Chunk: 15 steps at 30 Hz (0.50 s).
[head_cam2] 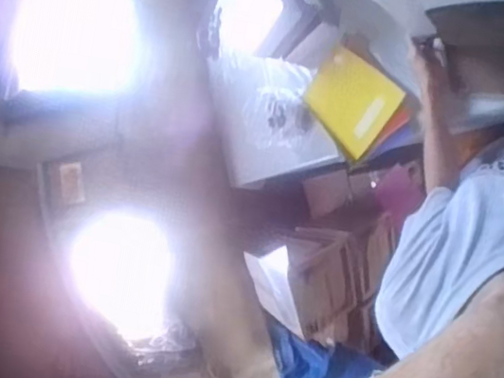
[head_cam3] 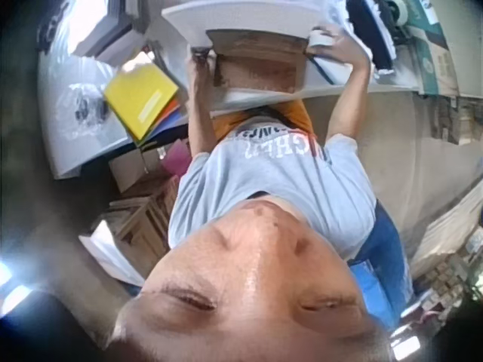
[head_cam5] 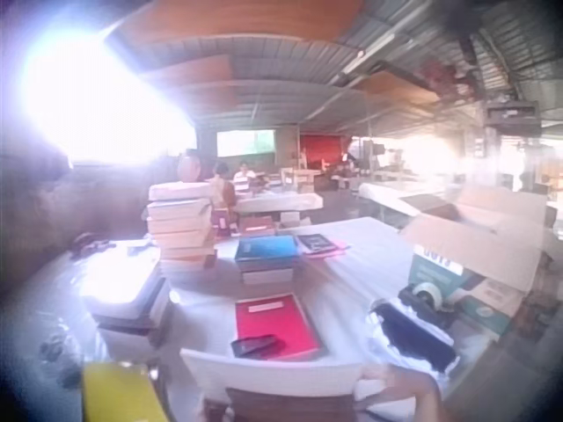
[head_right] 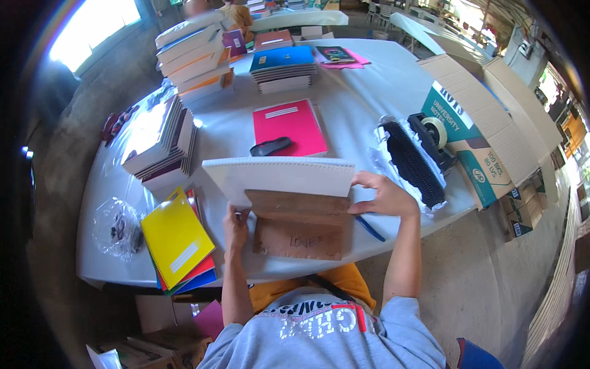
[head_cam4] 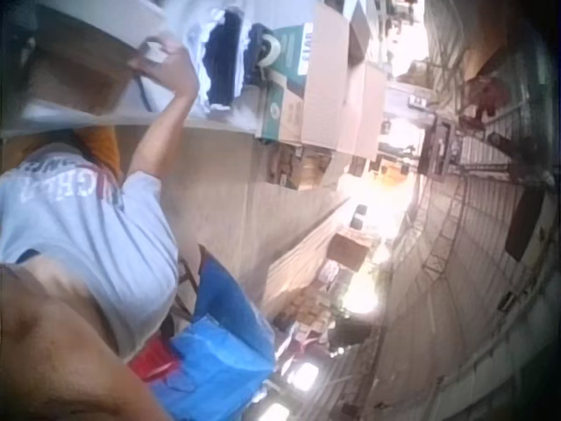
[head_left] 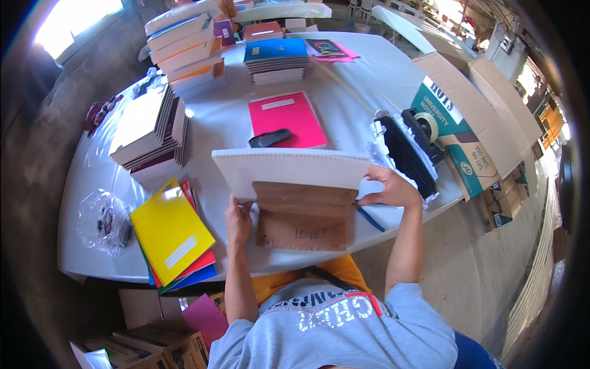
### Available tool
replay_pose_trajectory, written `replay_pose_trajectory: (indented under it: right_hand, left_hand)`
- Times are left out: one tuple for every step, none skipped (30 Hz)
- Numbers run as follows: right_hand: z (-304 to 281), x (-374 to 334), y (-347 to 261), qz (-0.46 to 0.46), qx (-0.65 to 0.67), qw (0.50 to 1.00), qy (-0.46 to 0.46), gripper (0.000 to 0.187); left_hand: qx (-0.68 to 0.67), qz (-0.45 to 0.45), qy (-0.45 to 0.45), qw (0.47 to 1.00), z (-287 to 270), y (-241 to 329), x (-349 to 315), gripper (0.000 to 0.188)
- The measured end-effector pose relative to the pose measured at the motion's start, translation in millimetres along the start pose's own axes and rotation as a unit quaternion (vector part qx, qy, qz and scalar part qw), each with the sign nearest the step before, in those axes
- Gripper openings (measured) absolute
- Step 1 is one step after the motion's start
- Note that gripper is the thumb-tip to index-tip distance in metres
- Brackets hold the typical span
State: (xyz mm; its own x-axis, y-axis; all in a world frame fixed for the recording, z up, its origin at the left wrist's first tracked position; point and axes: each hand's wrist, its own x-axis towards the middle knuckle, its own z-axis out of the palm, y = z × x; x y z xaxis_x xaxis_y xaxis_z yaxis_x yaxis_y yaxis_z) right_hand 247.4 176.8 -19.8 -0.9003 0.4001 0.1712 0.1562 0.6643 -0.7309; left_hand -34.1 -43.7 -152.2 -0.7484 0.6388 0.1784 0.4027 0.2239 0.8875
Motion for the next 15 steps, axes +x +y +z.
replay_pose_trajectory:
  right_hand:
    - [-9.8, -5.8, 8.2, 0.022, 0.082, 0.996, -0.025, 0.043]
    - [-18.8, -7.8, 26.9, 0.028, 0.134, 0.990, 0.019, 0.039]
    - [-27.9, -6.7, 35.3, 0.085, 0.236, 0.964, 0.086, 0.031]
    - [-35.2, 0.9, 54.1, 0.074, 0.208, 0.962, 0.161, 0.024]
    - [-47.0, 4.9, 81.5, 0.104, 0.100, 0.965, 0.221, 0.021]
    - [-55.6, 9.2, 117.5, 0.182, -0.039, 0.934, 0.306, 0.020]
    - [-58.0, 19.6, 141.6, 0.260, -0.099, 0.897, 0.343, 0.026]
    - [-50.0, 25.6, 162.8, 0.280, -0.143, 0.891, 0.328, 0.031]
    - [-46.5, 30.6, 176.2, 0.299, -0.188, 0.882, 0.313, 0.036]
    - [-37.2, 35.8, 175.4, 0.281, -0.267, 0.878, 0.282, 0.039]
    - [-29.3, 41.2, 174.6, 0.261, -0.346, 0.866, 0.251, 0.043]
    - [-33.1, 46.8, 174.3, 0.288, -0.347, 0.863, 0.227, 0.043]
    - [-38.8, 49.1, 174.1, 0.285, -0.352, 0.863, 0.225, 0.043]
    - [-44.8, 49.4, 171.8, 0.294, -0.368, 0.853, 0.223, 0.044]
    - [-49.9, 47.2, 168.4, 0.305, -0.384, 0.843, 0.221, 0.045]
  left_hand:
    - [-0.002, 0.005, -0.001, 1.000, -2.0, -0.8, 1.7, 0.018]
    - [0.026, 0.061, 0.024, 0.998, -3.8, -2.8, 3.1, 0.019]
    - [0.054, 0.116, 0.048, 0.991, -3.3, -6.2, 4.0, 0.020]
    - [0.011, 0.093, 0.044, 0.995, 0.7, -10.3, 5.2, 0.021]
    - [0.008, 0.096, 0.041, 0.995, 1.9, -12.0, 5.7, 0.021]
    - [0.015, 0.074, 0.026, 0.997, 4.2, -13.2, 7.1, 0.023]
    - [0.026, 0.049, 0.017, 0.998, 3.8, -14.3, 6.9, 0.024]
    - [0.026, 0.048, 0.019, 0.998, 4.0, -9.9, 4.4, 0.024]
    - [0.035, 0.073, 0.095, 0.992, 2.6, 2.6, 0.8, 0.027]
    - [0.050, 0.097, 0.176, 0.978, -4.9, 18.2, -2.7, 0.031]
    - [0.051, 0.097, 0.185, 0.977, -11.7, 35.9, -3.2, 0.031]
    - [0.082, 0.178, 0.255, 0.947, -16.1, 58.9, -2.8, 0.036]
    - [0.111, 0.252, 0.320, 0.906, -17.9, 81.5, -3.9, 0.040]
    - [0.130, 0.295, 0.312, 0.894, -17.7, 108.0, -5.2, 0.045]
    - [0.148, 0.338, 0.301, 0.880, -11.5, 133.6, -6.1, 0.050]
